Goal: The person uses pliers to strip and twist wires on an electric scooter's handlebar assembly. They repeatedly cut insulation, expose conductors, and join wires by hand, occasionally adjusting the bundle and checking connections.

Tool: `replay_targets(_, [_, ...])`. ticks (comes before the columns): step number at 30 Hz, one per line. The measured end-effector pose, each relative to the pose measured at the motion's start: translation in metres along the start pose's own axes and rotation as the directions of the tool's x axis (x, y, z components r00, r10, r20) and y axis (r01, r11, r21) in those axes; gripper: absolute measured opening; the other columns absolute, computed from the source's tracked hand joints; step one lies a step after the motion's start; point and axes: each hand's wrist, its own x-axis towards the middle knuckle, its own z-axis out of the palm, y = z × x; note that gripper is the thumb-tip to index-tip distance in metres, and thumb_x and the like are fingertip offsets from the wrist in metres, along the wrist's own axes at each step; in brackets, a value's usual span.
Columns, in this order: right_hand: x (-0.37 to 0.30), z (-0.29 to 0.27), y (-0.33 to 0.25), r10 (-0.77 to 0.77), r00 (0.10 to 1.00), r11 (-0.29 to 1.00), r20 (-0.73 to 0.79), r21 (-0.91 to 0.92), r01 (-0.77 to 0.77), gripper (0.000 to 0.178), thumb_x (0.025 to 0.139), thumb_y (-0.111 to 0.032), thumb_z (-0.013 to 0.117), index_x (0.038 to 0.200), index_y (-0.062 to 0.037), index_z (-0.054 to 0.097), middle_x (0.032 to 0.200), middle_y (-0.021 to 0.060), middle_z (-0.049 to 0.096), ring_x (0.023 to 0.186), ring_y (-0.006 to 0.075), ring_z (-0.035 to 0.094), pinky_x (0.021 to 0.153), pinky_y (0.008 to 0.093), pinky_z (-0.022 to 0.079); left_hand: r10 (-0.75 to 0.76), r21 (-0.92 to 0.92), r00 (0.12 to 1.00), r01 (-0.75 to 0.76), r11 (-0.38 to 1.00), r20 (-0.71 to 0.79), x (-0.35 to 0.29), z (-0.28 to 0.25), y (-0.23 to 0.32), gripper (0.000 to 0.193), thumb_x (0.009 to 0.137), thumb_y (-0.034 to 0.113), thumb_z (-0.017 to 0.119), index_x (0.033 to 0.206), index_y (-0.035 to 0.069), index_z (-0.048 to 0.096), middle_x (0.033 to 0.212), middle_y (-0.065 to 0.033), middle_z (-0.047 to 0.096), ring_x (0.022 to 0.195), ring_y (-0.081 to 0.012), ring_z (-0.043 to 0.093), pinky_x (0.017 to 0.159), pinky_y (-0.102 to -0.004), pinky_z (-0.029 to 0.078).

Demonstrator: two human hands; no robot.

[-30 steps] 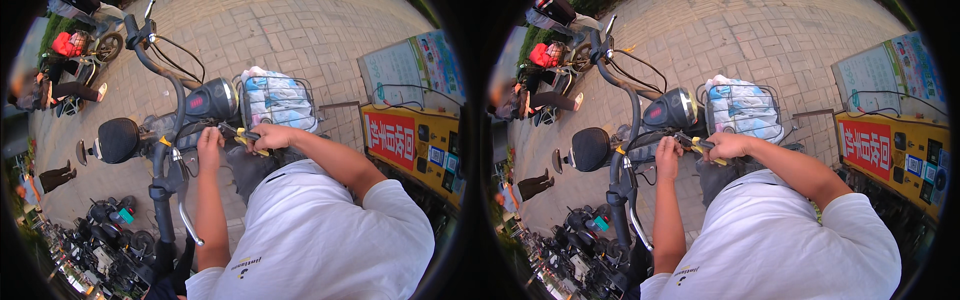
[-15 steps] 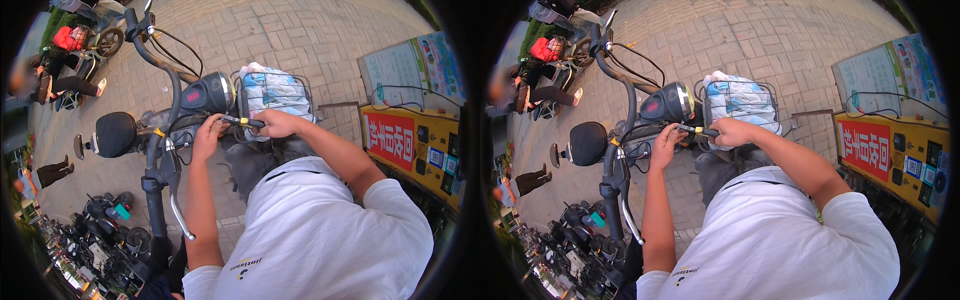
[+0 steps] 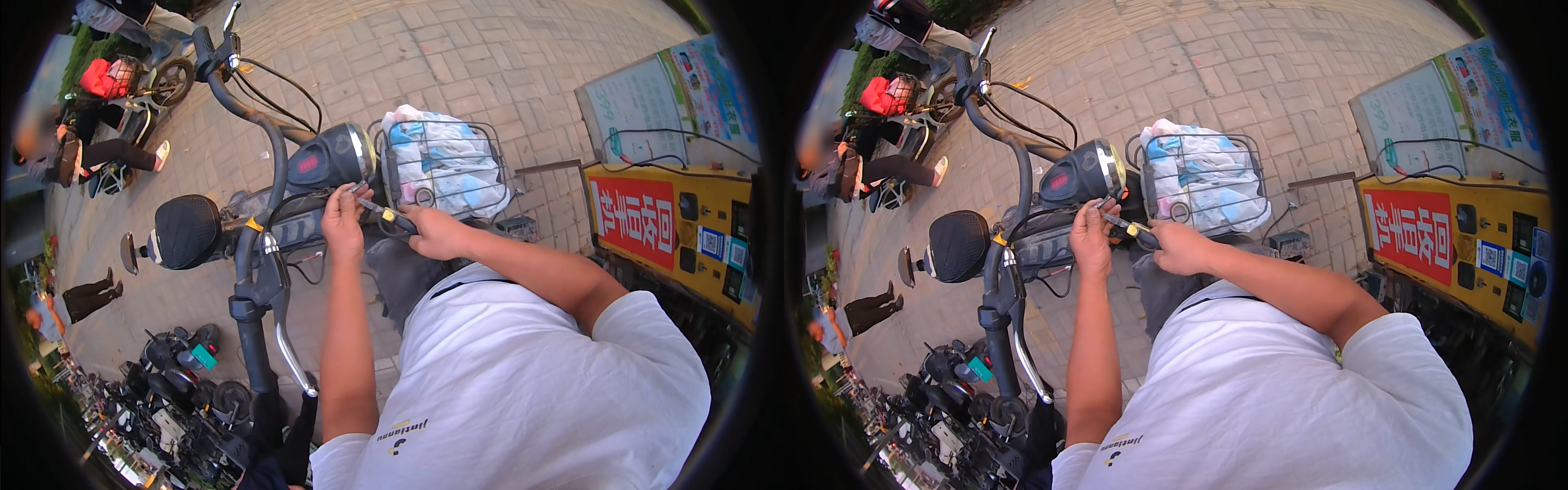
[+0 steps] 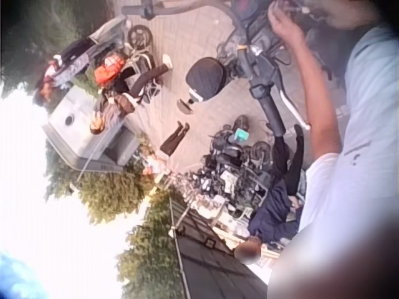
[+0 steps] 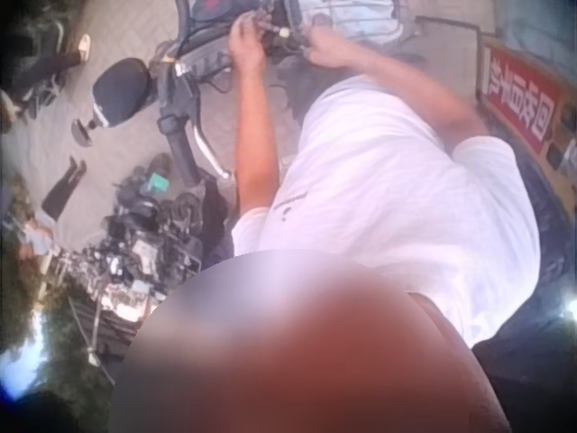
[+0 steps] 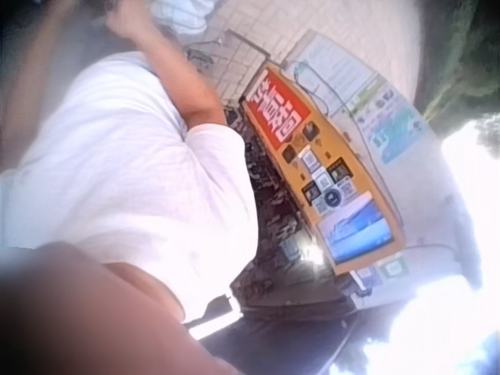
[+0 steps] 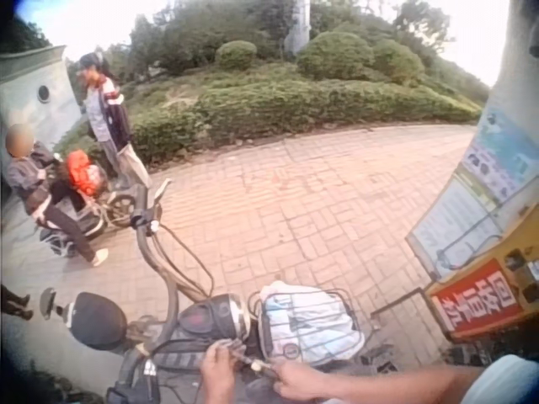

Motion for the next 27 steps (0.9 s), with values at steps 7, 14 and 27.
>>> replay_targets(7, [-0.003,0.021,-0.004,0.062,0.992,0.994,-0.111,0.1,-0.051,0.031,0.075,-0.003,0.054,0.104,0.0064,0.058,0.097,0.0215,0.062,0.091,0.0339,0.061,0.079,0.0399,0.048,0.049,-0.034,0.997,-0.052,0.998,-0.066,-0.002,0.013,-0.008,0.029,0.103,0.021,0.048,0.119,-0.001,0.055,0.112,-0.0166,0.065,0.1,-0.0225,0.067,0.086,-0.0308,0.054])
replay_targets(14, [-0.015,0.018,-0.043,0.389,0.916,0.791,0.098,0.474,-0.387,0.026,0.08,-0.005,0.055,0.105,0.0003,0.061,0.064,-0.0001,0.051,0.055,0.0082,0.046,0.049,0.0275,0.036,0.092,-0.023,0.988,-0.096,0.995,-0.12,-0.006,0.022,-0.011,0.024,0.101,0.014,0.051,0.114,-0.005,0.058,0.106,-0.0127,0.065,0.096,-0.0199,0.067,0.085,-0.0301,0.055])
replay_targets(27, [-0.007,0.002,-0.047,0.407,0.903,0.861,0.134,0.273,-0.429,0.023,0.078,-0.007,0.055,0.099,0.0011,0.061,0.068,0.0056,0.058,0.06,0.0152,0.055,0.055,0.0319,0.043,0.172,0.085,0.978,-0.162,0.983,-0.12,-0.009,0.026,-0.017,0.021,0.1,0.012,0.053,0.112,-0.004,0.06,0.105,-0.0099,0.068,0.096,-0.0166,0.066,0.084,-0.0291,0.054])
